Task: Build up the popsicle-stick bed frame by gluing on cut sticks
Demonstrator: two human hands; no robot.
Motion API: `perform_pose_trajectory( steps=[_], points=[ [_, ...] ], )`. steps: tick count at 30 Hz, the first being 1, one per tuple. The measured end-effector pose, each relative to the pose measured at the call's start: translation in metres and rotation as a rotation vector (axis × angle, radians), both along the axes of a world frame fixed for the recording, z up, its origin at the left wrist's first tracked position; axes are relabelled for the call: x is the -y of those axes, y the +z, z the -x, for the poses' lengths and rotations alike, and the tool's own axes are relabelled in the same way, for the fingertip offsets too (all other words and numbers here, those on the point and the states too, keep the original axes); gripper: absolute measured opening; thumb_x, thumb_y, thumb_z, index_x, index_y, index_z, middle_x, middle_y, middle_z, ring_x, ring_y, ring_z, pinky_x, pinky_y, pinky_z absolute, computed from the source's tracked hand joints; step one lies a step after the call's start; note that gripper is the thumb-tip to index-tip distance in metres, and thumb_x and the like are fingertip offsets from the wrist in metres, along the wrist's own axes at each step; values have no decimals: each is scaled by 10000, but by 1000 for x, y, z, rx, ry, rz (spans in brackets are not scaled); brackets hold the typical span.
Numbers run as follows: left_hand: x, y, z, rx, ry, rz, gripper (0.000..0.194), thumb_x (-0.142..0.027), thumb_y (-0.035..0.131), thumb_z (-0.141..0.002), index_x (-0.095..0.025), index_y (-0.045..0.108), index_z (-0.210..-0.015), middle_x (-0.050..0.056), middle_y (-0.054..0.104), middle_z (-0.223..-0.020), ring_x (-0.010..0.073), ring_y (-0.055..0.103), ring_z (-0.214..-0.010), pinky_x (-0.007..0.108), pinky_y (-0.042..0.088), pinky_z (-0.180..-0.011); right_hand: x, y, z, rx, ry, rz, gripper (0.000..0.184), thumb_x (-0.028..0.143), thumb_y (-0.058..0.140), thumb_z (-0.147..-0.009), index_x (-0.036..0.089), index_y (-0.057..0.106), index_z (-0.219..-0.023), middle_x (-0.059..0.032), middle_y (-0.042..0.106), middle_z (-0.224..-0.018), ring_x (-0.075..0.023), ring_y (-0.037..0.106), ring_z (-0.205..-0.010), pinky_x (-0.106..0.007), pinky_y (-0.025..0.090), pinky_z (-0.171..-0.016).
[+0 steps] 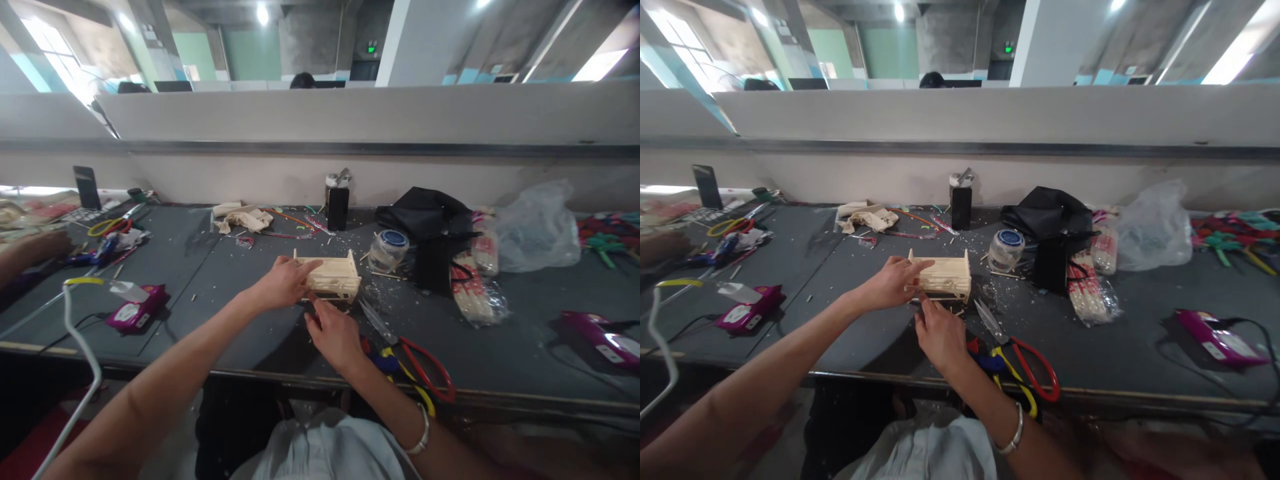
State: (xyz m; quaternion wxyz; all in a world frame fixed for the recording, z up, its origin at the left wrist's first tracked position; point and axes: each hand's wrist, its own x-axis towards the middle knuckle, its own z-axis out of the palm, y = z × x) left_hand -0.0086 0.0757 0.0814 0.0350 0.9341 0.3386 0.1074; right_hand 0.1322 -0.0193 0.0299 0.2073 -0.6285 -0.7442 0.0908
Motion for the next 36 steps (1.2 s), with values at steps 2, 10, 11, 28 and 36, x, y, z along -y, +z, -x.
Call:
perform_pose_trajectory(
  steps=[2, 10, 11, 28, 36],
  points=[
    [-1, 1, 1, 2, -7, 4, 574, -118, 500, -756, -139, 440, -1327, 86, 691, -914, 222, 616, -879, 374, 379, -871, 0, 0, 0, 12, -1, 9, 446, 280, 445, -911, 235, 450, -1354, -40, 693, -1071, -160, 652, -913, -241, 456, -742],
    [-3, 3, 1, 10, -32, 4, 498, -97, 487, -739, -109, 522, -1236, 96, 704, -884, 217, 642, -851, 389, 414, -876, -2, 2, 0, 53, 6, 14, 459, 275, 450, -912, 238, 432, -1369, -36, 696, -1062, -163, 654, -918, -247, 462, -736],
    [-3, 3, 1, 10, -31, 1, 488, -96, 486, -739, -107, 529, -1225, 97, 705, -885, 216, 644, -846, 390, 418, -873, -3, 2, 0, 58, 4, 14, 459, 274, 454, -910, 238, 435, -1367, -35, 699, -1047, -166, 656, -910, -248, 463, -728],
    [-5, -1, 2, 80, -32, -52, 450, -73, 533, -728, -125, 578, -1173, 99, 719, -936, 220, 671, -868, 351, 476, -840, -6, 5, 2, 125, 3, -19, 454, 268, 467, -902, 232, 448, -1355, -36, 712, -958, -180, 666, -852, -255, 460, -674],
    [-6, -3, 3, 165, -67, -56, 382, -96, 528, -752, -128, 613, -1123, 96, 724, -964, 203, 671, -866, 327, 490, -823, -5, 5, 0, 131, 7, -26, 452, 259, 460, -905, 230, 445, -1356, -42, 706, -990, -172, 658, -888, -249, 460, -707]
  ],
)
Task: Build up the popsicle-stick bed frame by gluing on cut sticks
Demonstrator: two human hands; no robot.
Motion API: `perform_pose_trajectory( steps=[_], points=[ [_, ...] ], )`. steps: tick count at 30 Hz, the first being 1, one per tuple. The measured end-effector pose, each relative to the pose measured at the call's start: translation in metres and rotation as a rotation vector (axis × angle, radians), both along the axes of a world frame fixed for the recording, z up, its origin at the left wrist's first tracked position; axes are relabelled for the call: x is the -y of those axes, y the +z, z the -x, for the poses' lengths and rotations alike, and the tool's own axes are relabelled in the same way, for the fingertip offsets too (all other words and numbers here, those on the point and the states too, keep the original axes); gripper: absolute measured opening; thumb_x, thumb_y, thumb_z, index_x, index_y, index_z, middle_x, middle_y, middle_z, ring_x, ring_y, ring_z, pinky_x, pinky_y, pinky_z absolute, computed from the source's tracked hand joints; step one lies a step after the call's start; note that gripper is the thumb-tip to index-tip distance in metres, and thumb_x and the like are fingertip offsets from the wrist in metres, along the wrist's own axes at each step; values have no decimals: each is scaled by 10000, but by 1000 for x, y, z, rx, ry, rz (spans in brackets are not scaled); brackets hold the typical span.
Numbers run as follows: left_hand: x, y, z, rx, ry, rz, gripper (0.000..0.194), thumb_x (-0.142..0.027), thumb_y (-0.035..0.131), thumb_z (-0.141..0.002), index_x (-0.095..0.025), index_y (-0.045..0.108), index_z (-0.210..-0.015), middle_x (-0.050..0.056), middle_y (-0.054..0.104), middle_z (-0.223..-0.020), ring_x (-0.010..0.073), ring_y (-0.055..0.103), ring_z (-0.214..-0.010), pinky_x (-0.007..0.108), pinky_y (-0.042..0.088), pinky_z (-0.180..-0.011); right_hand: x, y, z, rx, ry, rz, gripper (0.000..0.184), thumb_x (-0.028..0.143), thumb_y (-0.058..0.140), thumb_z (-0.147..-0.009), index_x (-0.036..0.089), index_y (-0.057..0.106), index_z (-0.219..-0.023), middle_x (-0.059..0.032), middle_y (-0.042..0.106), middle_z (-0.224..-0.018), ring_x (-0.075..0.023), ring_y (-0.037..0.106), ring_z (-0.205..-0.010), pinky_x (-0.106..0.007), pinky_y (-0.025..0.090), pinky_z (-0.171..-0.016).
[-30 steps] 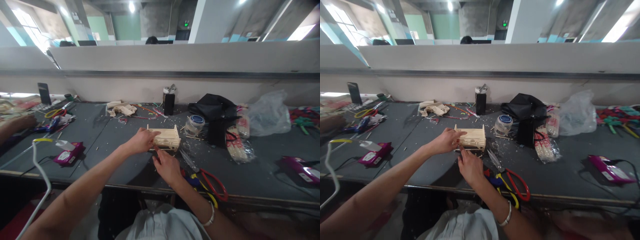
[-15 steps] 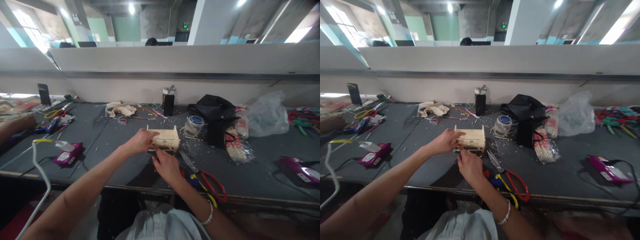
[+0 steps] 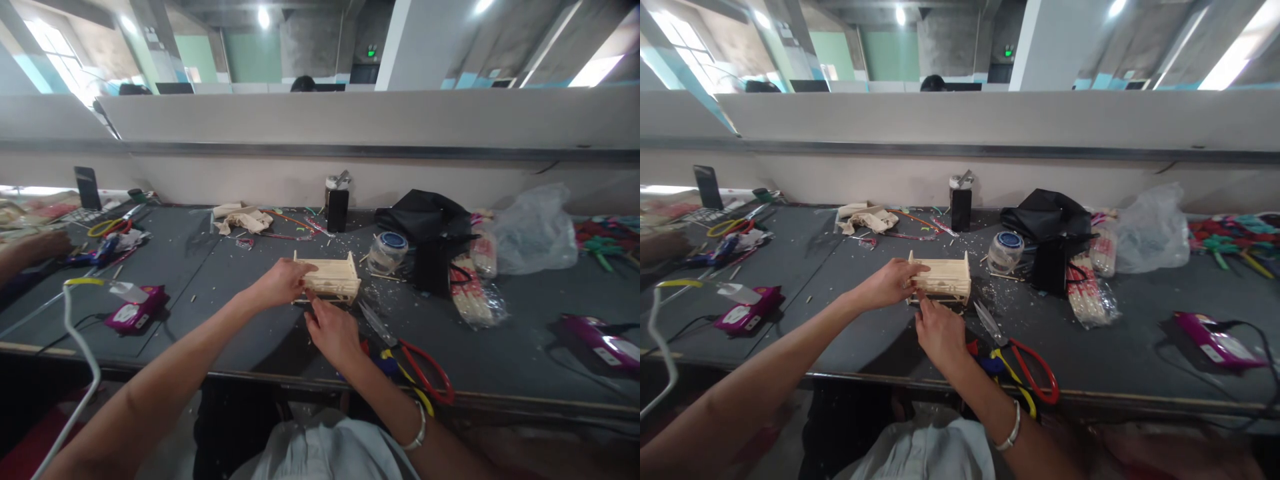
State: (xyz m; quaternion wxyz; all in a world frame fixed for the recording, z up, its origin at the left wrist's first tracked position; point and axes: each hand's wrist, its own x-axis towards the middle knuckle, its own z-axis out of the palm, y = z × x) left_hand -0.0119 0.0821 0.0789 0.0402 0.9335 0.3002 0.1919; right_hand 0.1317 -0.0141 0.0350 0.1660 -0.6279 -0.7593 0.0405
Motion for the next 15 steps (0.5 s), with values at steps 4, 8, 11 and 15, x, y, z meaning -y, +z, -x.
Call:
perform_pose_trajectory(
  steps=[4, 8, 11, 15],
  points=[
    [0, 0, 1, 20, 11, 1, 386, -96, 528, -747, -159, 627, -1115, 79, 725, -959, 189, 668, -849, 306, 493, -801, 0, 0, -1, -2, 4, -4, 448, 261, 459, -905, 229, 446, -1352, -42, 706, -978, -169, 657, -878, -247, 459, -701],
    [0, 0, 1, 6, 11, 7, 390, -84, 535, -737, -154, 629, -1109, 70, 731, -933, 181, 667, -821, 296, 485, -797, 0, -1, -1, -12, 7, -14, 437, 253, 459, -904, 227, 455, -1340, -39, 703, -985, -169, 652, -889, -244, 455, -706],
    [-1, -1, 1, 6, 12, 14, 381, -85, 542, -739, -144, 630, -1105, 76, 731, -931, 182, 667, -812, 300, 481, -801, 0, -2, -1, -18, 13, -21, 433, 250, 455, -905, 225, 458, -1337, -37, 702, -977, -170, 650, -884, -243, 451, -708],
    [-1, -2, 1, 26, 18, 24, 375, -99, 544, -740, -150, 638, -1099, 77, 729, -938, 180, 665, -806, 304, 481, -804, -1, -2, -2, -27, 18, -26, 436, 252, 461, -902, 222, 460, -1336, -44, 699, -970, -175, 648, -893, -246, 449, -722]
  ],
)
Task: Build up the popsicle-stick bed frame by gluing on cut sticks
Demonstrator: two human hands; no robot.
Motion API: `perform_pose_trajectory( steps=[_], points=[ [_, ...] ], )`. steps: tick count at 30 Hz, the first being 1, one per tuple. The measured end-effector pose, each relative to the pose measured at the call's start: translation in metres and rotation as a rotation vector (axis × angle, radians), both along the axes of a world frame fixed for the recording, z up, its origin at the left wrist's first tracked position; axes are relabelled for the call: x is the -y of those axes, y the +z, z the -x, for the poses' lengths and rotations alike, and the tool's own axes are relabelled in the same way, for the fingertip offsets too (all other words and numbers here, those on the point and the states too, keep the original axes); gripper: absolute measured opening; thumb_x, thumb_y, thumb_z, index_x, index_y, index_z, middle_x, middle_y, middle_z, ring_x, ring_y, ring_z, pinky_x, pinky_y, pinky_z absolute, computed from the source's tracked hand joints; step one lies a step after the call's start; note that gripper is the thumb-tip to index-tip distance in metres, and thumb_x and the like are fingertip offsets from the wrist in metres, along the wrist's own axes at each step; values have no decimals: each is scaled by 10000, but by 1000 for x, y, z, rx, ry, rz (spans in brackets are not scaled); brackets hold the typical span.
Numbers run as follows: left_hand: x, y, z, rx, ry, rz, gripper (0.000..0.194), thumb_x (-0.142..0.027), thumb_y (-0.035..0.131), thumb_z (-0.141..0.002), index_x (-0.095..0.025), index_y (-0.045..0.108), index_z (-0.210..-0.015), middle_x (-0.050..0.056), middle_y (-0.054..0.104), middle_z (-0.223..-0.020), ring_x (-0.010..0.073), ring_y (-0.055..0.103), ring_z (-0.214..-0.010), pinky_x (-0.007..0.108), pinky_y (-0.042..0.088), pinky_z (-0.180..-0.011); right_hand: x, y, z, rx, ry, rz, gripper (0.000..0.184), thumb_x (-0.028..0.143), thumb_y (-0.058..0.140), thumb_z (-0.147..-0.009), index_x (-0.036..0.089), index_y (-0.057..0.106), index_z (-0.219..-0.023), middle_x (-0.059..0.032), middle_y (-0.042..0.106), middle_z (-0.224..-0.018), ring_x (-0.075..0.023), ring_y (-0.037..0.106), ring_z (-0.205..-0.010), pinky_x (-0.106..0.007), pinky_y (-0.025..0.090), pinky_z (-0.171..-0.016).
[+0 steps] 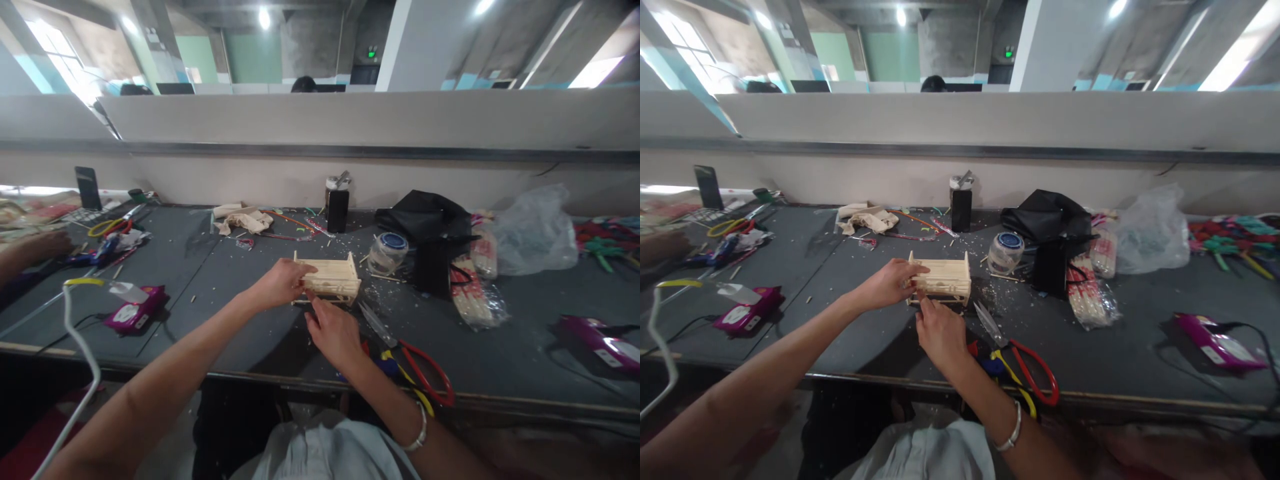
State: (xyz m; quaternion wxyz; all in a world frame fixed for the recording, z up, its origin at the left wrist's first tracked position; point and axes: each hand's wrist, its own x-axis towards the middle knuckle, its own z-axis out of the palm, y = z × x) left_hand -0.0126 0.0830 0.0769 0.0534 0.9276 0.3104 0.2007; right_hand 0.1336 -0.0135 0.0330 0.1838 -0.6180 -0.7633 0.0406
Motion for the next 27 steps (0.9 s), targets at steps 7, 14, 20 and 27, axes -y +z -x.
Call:
perform_pose_trajectory(
  steps=[7, 14, 20, 27],
  points=[
    [0, -1, 1, -1, 13, 0, 406, -103, 532, -721, -154, 631, -1112, 61, 729, -881, 179, 656, -790, 302, 480, -800, 3, 1, -2, -47, 18, -1, 387, 253, 449, -907, 229, 511, -1289, -41, 694, -1041, -167, 641, -940, -245, 453, -774],
    [-1, -2, 2, -37, 7, 13, 410, -120, 540, -735, -134, 606, -1139, 59, 725, -899, 192, 653, -843, 329, 455, -853, 10, 6, -5, -76, 48, 13, 337, 249, 467, -899, 226, 577, -1216, -36, 689, -1092, -166, 645, -947, -244, 460, -781],
    [0, -4, 2, -41, 5, 7, 403, -141, 541, -756, -141, 592, -1155, 66, 720, -896, 186, 653, -839, 346, 442, -879, 17, 10, -9, -75, 45, 12, 316, 258, 474, -901, 222, 599, -1189, -34, 709, -996, -171, 657, -882, -247, 462, -740],
    [5, -4, 1, -28, 39, 14, 394, -126, 549, -751, -143, 595, -1141, 72, 718, -913, 212, 642, -911, 392, 412, -929, 16, 14, -30, -49, -63, 21, 406, 272, 498, -890, 188, 533, -1286, -39, 732, -895, -168, 676, -762, -247, 458, -669]
  ],
)
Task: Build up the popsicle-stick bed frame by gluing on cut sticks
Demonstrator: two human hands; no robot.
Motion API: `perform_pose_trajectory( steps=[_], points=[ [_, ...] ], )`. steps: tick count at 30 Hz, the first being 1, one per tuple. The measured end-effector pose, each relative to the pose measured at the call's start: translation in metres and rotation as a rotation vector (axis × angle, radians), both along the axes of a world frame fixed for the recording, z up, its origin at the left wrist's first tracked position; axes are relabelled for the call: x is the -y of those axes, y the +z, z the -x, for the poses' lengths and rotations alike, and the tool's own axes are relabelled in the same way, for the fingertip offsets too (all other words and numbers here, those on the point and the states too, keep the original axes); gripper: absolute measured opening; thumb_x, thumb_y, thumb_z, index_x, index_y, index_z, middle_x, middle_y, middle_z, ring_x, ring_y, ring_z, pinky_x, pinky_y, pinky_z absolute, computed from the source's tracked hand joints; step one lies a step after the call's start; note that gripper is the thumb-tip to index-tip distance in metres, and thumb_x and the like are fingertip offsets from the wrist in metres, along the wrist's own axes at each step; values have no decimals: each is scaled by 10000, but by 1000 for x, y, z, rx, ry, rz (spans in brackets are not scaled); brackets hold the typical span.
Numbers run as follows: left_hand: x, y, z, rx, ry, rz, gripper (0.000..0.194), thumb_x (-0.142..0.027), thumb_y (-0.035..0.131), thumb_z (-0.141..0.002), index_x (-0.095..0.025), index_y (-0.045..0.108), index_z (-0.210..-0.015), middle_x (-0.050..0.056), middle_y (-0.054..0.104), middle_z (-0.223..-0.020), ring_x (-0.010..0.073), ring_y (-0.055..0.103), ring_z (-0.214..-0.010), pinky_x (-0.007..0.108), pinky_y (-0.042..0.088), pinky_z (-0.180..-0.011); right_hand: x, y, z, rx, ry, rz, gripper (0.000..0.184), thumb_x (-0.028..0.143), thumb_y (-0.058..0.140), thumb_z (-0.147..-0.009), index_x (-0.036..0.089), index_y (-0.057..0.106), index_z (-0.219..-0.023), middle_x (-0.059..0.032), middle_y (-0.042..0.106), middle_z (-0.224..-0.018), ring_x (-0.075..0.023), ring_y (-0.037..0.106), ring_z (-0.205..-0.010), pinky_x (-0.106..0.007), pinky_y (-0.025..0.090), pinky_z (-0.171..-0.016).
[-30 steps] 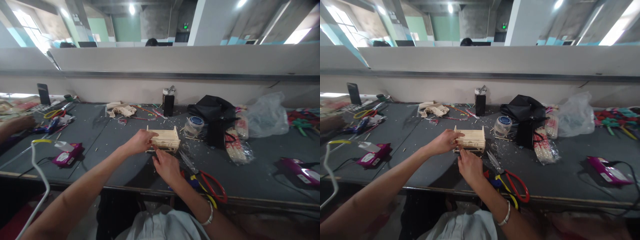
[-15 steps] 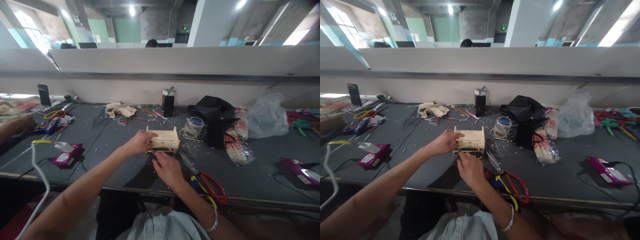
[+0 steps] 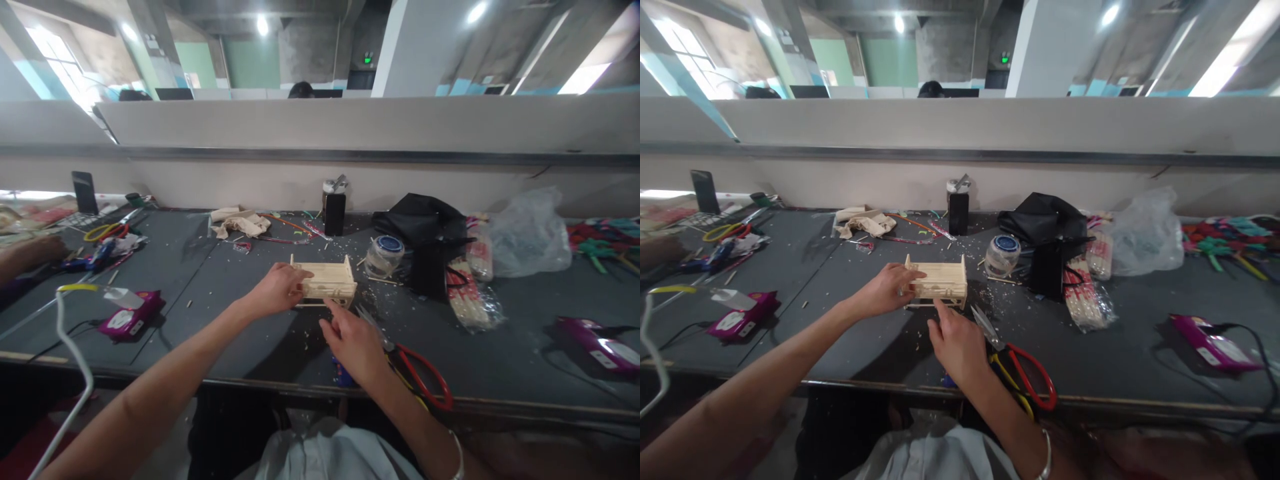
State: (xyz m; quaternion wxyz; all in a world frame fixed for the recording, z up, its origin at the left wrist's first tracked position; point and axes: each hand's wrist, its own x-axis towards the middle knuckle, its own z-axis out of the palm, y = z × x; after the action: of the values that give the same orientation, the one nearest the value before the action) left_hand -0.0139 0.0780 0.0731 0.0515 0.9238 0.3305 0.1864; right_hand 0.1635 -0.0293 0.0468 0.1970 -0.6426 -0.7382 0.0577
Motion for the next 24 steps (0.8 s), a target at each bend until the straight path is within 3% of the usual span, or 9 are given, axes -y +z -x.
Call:
perform_pose_trajectory(
  steps=[5, 12, 17, 21, 24],
  points=[
    [2, 1, -2, 18, 27, 31, 395, -131, 556, -758, -144, 584, -1152, 83, 716, -959, 220, 636, -941, 393, 393, -944, 3, 2, -7, 102, -66, 91, 500, 334, 478, -900, 159, 441, -1368, -39, 742, -784, -201, 686, -666, -278, 448, -574],
    [7, 4, 3, 23, 41, 4, 455, -162, 597, -760, -179, 530, -1210, 67, 683, -1052, 237, 585, -1034, 434, 325, -977, 1, 0, -2, 156, -108, 112, 517, 354, 447, -914, 143, 413, -1384, -67, 749, -814, -215, 700, -704, -285, 458, -586],
    [25, 5, 11, 179, 159, -153, 412, -179, 607, -785, -194, 545, -1192, 76, 642, -1108, 247, 526, -1067, 404, 357, -910, 2, -3, -4, 140, -100, 115, 503, 345, 451, -912, 147, 429, -1374, -69, 751, -854, -229, 705, -736, -301, 468, -602],
    [48, -6, 9, 372, 225, -288, 199, -168, 570, -841, -191, 620, -1032, 45, 672, -890, 199, 561, -863, 347, 385, -791, 1, -2, -3, 141, -112, 118, 497, 333, 463, -910, 130, 440, -1364, -75, 753, -845, -219, 707, -731, -287, 462, -595],
    [62, -22, 1, 481, 202, -228, 81, -176, 554, -868, -181, 630, -895, 15, 655, -750, 156, 561, -728, 295, 394, -711, 1, -1, -3, 146, -126, 101, 476, 335, 470, -909, 147, 467, -1345, -64, 754, -816, -216, 707, -714, -283, 458, -585]
  ],
)
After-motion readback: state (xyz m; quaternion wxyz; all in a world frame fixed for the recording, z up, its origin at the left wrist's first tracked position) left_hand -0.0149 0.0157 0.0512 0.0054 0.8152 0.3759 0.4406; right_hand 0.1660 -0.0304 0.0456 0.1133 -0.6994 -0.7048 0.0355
